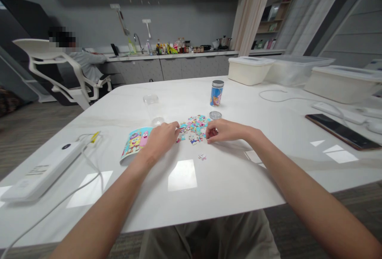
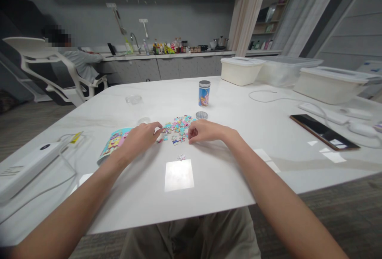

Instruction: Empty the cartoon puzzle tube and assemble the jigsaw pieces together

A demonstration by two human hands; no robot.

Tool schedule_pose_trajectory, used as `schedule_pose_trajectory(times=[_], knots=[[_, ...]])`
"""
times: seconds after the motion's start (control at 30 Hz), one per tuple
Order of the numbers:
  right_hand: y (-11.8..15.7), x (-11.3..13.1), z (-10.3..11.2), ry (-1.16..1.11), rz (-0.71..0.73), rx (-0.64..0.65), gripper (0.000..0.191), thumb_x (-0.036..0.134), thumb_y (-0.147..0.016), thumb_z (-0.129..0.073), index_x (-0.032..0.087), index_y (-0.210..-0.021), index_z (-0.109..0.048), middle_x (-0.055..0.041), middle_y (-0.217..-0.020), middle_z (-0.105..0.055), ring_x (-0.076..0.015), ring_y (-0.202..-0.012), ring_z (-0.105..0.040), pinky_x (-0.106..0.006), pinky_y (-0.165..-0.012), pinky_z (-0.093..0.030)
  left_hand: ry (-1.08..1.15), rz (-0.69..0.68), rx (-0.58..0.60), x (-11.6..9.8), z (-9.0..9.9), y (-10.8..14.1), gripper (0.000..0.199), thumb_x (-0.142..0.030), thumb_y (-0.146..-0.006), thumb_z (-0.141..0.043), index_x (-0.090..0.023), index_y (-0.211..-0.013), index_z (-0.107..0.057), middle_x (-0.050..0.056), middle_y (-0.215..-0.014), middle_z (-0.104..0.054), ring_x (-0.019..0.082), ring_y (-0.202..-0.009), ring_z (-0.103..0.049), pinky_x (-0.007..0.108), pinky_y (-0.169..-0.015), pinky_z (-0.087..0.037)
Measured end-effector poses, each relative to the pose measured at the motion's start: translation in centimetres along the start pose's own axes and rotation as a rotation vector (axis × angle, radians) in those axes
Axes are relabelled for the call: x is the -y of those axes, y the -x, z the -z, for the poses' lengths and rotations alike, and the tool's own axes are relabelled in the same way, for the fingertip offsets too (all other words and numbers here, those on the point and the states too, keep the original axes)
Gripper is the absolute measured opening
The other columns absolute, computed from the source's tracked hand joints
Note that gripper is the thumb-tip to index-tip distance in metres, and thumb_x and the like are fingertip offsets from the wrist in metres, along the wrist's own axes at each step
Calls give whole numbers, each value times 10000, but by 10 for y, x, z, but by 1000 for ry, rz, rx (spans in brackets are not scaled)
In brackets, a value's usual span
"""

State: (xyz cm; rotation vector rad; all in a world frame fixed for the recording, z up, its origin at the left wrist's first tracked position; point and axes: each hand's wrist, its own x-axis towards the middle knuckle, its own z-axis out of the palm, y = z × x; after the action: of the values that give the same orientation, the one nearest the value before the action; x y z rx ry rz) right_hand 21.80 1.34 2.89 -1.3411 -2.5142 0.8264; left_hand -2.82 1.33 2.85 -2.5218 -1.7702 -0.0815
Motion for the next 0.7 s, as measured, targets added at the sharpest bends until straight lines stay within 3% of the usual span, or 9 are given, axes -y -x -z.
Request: schedule_pose_trajectory(times=[0.2,0.43,0.7], knots=[[0,2,0,9,3,7,153,326,-745,-693,175,-768,-682,-48,-827,-678,-157,-734,-594,-279,-664,-458,1,-5,64,-4,-5,2,336,-339,-956,-392,-201,-1116,-652,139,-957,-694,272,-863,-665,339,-691,-459],[1,1,-1,-6,18,24,139,307,-761,-677,169,-769,-686,-45,-821,-672,-149,-727,-600,-270,-653,-456,45,39,55,12,0,-2,335,-332,-943,-440,-173,-1169,-629,146,-1064,-683,283,-1004,-640,359,-791,-471],[0,-3,-2,-24,56,43,133,282,-739,-674,183,-823,-708,-40,-848,-696,-156,-748,-607,-274,-675,-465,221,-65,172,16,10,-1,208,-343,-838,-594,-213,-937,-722,63,-906,-691,222,-850,-641,298,-725,-452]])
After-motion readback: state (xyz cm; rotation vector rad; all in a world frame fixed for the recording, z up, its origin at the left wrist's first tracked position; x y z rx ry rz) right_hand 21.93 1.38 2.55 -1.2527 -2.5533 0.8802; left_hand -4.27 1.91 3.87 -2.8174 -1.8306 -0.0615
